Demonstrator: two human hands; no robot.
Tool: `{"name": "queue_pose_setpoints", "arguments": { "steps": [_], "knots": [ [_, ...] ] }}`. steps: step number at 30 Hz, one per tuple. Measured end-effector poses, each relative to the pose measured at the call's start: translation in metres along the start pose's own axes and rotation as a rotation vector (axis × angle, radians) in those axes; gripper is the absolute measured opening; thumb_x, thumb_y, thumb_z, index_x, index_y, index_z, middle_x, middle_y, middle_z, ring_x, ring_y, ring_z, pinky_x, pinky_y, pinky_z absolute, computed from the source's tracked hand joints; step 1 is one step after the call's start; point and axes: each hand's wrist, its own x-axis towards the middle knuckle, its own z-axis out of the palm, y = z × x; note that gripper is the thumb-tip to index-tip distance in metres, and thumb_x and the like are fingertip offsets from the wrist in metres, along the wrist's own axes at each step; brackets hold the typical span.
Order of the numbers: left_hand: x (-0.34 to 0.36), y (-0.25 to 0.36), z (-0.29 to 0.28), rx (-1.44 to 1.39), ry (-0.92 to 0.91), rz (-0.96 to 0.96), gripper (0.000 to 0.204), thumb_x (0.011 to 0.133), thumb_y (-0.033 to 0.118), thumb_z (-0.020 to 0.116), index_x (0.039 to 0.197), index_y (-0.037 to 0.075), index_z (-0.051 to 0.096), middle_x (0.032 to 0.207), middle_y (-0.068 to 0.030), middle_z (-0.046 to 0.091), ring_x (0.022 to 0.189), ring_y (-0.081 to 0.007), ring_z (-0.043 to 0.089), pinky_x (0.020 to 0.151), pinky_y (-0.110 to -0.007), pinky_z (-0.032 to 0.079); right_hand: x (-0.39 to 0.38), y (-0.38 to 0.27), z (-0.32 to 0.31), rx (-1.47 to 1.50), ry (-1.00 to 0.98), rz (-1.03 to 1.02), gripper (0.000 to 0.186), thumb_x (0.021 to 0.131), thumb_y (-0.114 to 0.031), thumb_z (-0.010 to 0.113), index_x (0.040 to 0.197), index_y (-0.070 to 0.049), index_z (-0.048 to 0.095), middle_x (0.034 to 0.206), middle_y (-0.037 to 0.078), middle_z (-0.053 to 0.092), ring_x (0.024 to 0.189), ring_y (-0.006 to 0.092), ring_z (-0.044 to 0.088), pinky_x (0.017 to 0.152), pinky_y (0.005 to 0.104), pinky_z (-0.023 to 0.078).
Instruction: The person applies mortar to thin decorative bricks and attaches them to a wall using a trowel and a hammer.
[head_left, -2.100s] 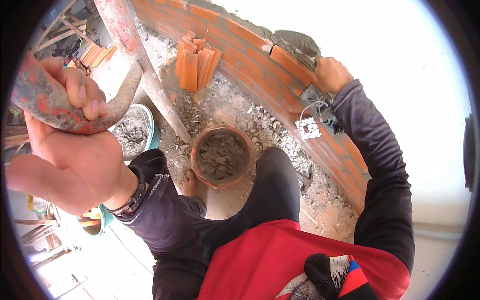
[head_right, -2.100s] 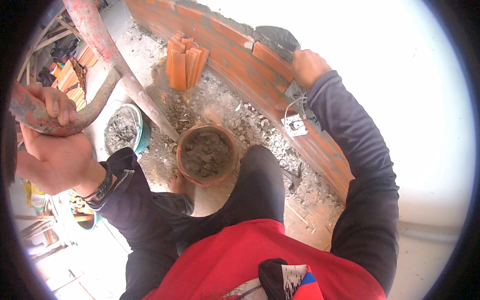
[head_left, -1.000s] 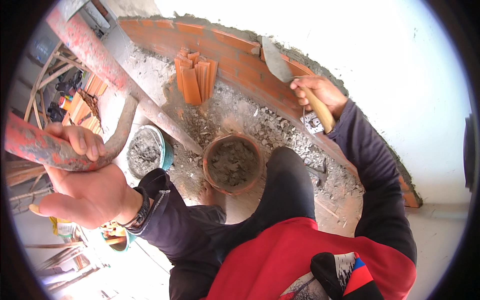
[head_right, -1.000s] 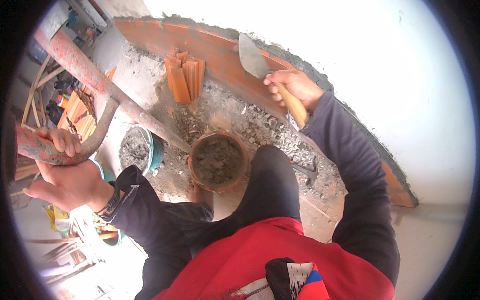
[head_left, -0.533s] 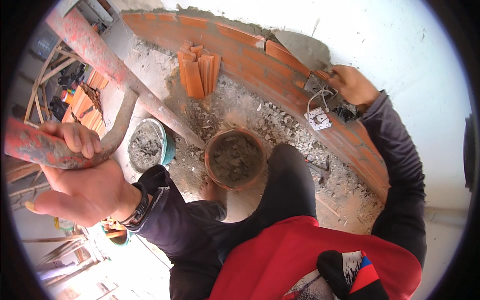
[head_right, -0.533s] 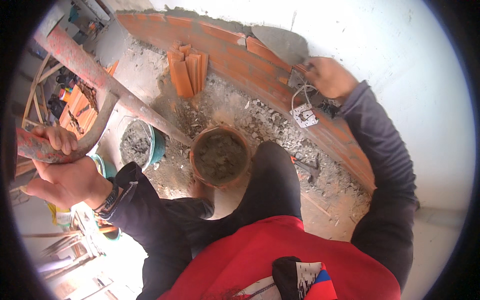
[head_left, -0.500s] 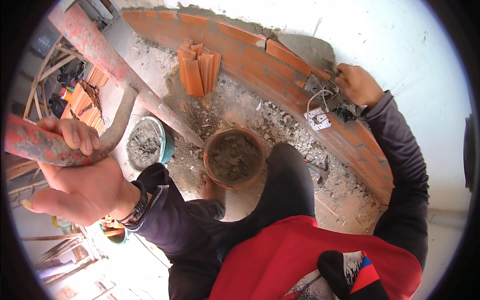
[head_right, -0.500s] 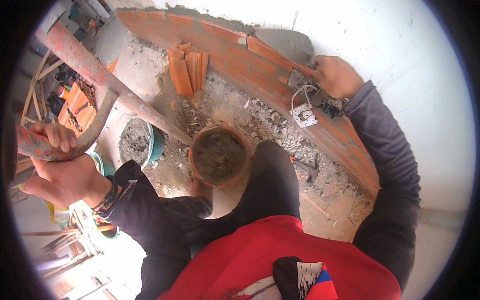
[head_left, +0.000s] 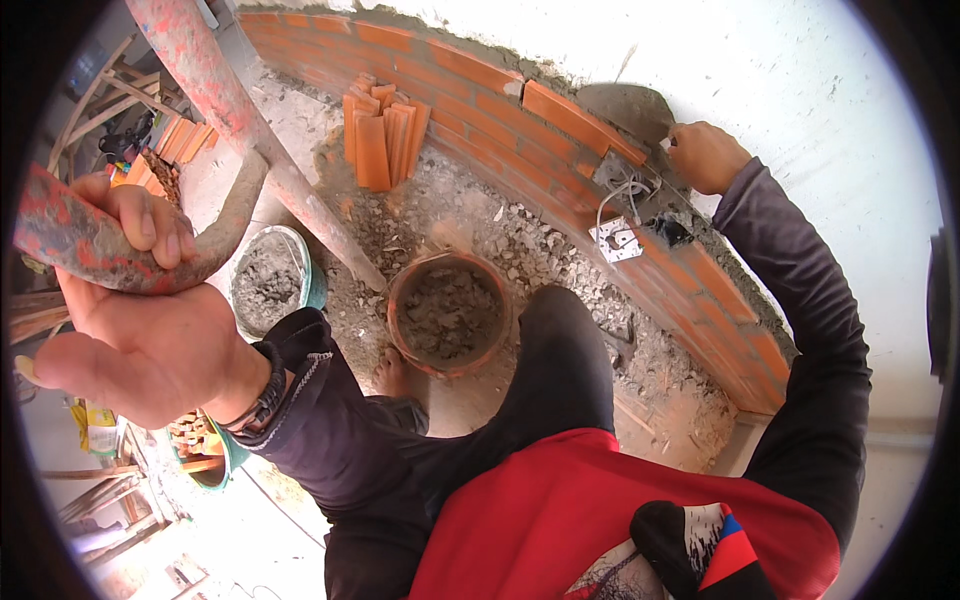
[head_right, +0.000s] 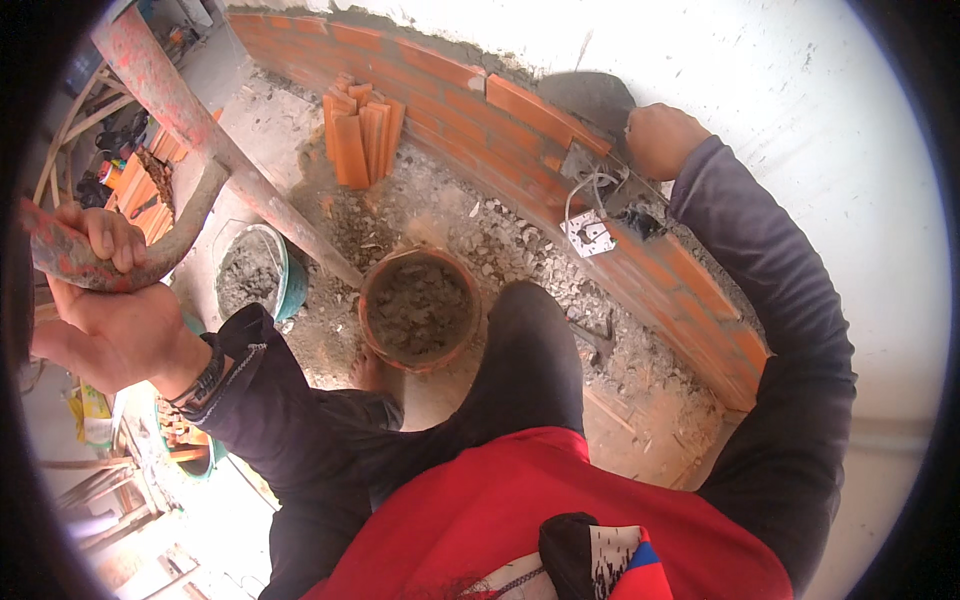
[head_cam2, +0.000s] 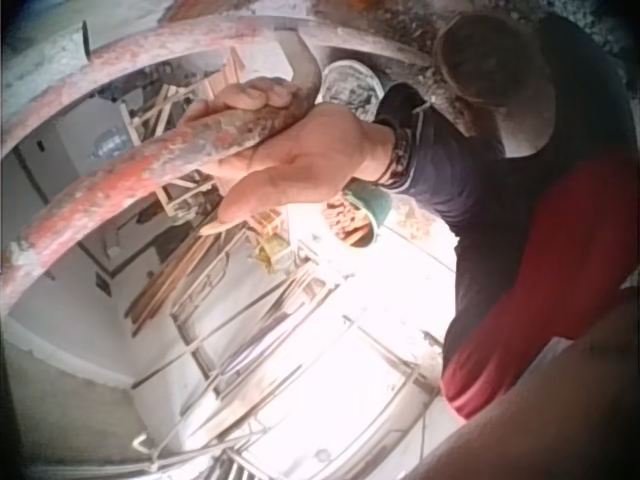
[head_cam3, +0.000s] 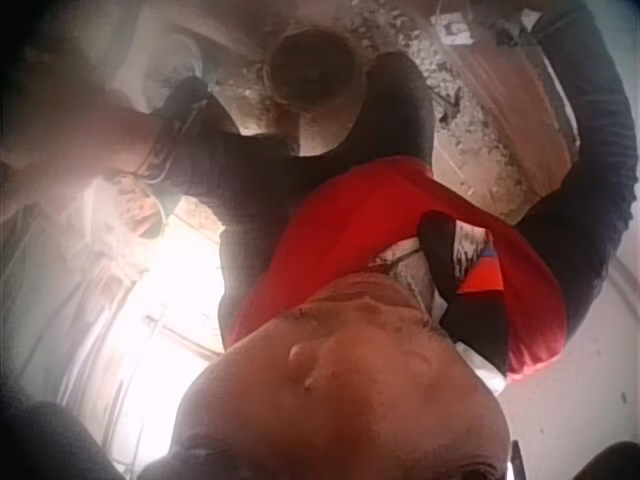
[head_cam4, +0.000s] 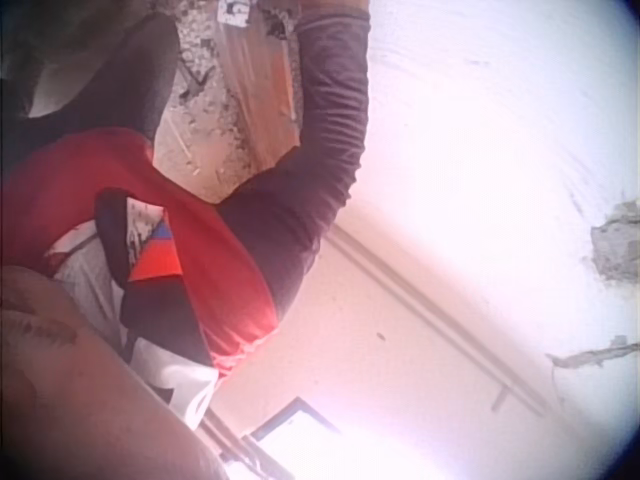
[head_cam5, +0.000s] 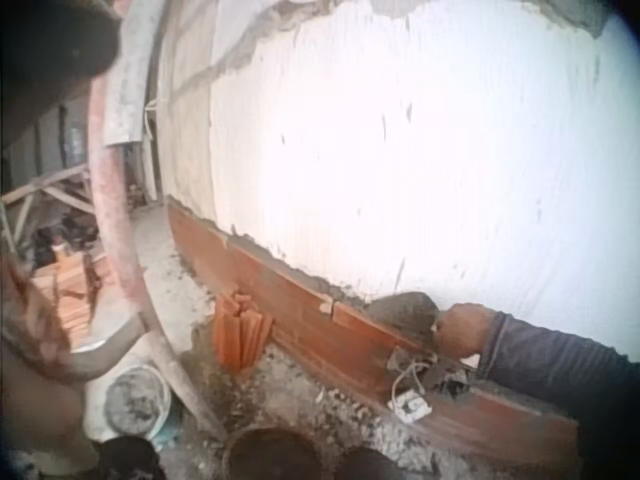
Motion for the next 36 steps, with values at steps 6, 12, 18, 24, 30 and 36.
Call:
{"name": "queue_pose_setpoints", "arguments": {
  "steps": [6, 12, 18, 24, 30, 36],
  "knots": [
    [0.001, 0.0, -0.007, -0.026, -0.027, -0.022, 0.113, 0.081, 0.088, 0.036, 0.126, -0.015, 0.044, 0.088, -0.0129, 0.047, 0.075, -0.0168, 0.042, 0.064, -0.026, 0.036, -0.003, -0.008, -0.012, -0.002, 0.024, -0.037, 0.027, 0.089, -0.017, 0.054, 0.084, 0.004, 0.07, 0.086, 0.026, 0.068, 0.085, 0.0429, 0.067, 0.079, 0.049, 0.053],
    [-0.001, 0.006, 0.005, 0.045, 0.025, -0.024, 0.107, 0.082, 0.085, 0.036, 0.124, -0.013, 0.046, 0.086, -0.0119, 0.046, 0.074, -0.0168, 0.041, 0.066, -0.027, 0.035, -0.005, 0.0, -0.011, -0.116, -0.137, -0.001, 0.03, 0.092, -0.018, 0.051, 0.089, 0.004, 0.07, 0.089, 0.025, 0.069, 0.088, 0.0421, 0.067, 0.08, 0.0487, 0.053],
    [-0.001, 0.007, 0.009, -0.051, 0.036, -0.028, 0.091, 0.086, 0.072, 0.038, 0.12, -0.012, 0.05, 0.084, -0.0119, 0.045, 0.074, -0.017, 0.041, 0.068, -0.028, 0.034, -0.029, 0.023, -0.01, -0.179, -0.192, 0.006, 0.028, 0.093, -0.016, 0.05, 0.093, 0.003, 0.07, 0.092, 0.025, 0.07, 0.09, 0.0423, 0.067, 0.082, 0.0485, 0.053],
    [0.0, 0.003, 0.004, -0.057, 0.002, -0.017, 0.089, 0.086, 0.071, 0.039, 0.121, -0.01, 0.049, 0.084, -0.0113, 0.045, 0.073, -0.0167, 0.041, 0.066, -0.027, 0.034, -0.058, 0.045, -0.006, -0.139, -0.121, 0.051, 0.025, 0.092, -0.018, 0.051, 0.095, 0.002, 0.066, 0.091, 0.025, 0.069, 0.09, 0.0422, 0.066, 0.082, 0.05, 0.052],
    [0.003, -0.002, -0.011, -0.246, -0.09, -0.021, 0.094, 0.085, 0.075, 0.039, 0.122, -0.01, 0.048, 0.084, -0.0106, 0.044, 0.072, -0.0165, 0.04, 0.066, -0.027, 0.034, -0.085, 0.039, -0.025, -0.129, -0.004, 0.117, 0.023, 0.093, -0.02, 0.053, 0.096, 0.0, 0.065, 0.087, 0.024, 0.068, 0.085, 0.0416, 0.067, 0.078, 0.0509, 0.052],
    [-0.001, 0.007, 0.005, 0.026, 0.045, -0.066, 0.112, 0.08, 0.088, 0.036, 0.125, -0.014, 0.045, 0.088, -0.0117, 0.044, 0.074, -0.0165, 0.04, 0.066, -0.027, 0.035, -0.085, 0.026, 0.0, -0.076, 0.026, 0.112, 0.023, 0.092, -0.021, 0.054, 0.098, -0.001, 0.065, 0.083, 0.023, 0.068, 0.08, 0.0413, 0.067, 0.075, 0.0501, 0.052]
  ]
}}
